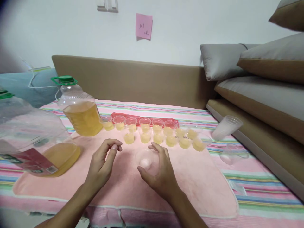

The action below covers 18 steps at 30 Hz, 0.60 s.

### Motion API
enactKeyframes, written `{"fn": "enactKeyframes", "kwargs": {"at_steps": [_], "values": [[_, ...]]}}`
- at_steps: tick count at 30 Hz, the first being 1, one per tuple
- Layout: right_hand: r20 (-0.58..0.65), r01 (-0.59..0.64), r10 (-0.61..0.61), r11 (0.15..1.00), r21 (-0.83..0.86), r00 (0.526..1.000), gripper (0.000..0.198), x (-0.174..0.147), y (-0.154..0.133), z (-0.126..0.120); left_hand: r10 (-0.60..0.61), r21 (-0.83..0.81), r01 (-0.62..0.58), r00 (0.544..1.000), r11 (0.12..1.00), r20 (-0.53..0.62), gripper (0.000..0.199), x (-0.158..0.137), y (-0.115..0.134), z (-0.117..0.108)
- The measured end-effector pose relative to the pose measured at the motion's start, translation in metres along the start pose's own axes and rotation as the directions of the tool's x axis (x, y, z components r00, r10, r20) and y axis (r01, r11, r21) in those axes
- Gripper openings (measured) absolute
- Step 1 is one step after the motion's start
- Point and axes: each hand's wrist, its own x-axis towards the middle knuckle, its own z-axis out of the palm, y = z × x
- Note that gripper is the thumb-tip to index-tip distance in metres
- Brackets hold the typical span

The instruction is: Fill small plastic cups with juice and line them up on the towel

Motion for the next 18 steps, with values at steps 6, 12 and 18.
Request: {"fn": "enactKeyframes", "kwargs": {"at_steps": [6, 12, 18], "values": [[-0.035, -0.025, 0.024, 1.0, -0.013, 0.999, 0.074, 0.002, 0.007, 0.001, 0.029, 0.014, -0.029, 1.0, 0.999, -0.001, 0.015, 0.0, -0.003, 0.001], [-0.028, -0.006, 0.006, 1.0, -0.024, 1.0, 0.076, 0.0, 0.006, 0.002, 0.119, 0.064, -0.117, 0.993, 0.991, -0.024, 0.015, 0.0, 0.0, -0.001], [-0.069, -0.004, 0.002, 1.0, -0.029, 0.998, 0.074, 0.003, 0.0, -0.004, 0.245, 0.116, -0.243, 0.97, 0.963, -0.002, 0.016, 0.001, 0.012, -0.006]]}}
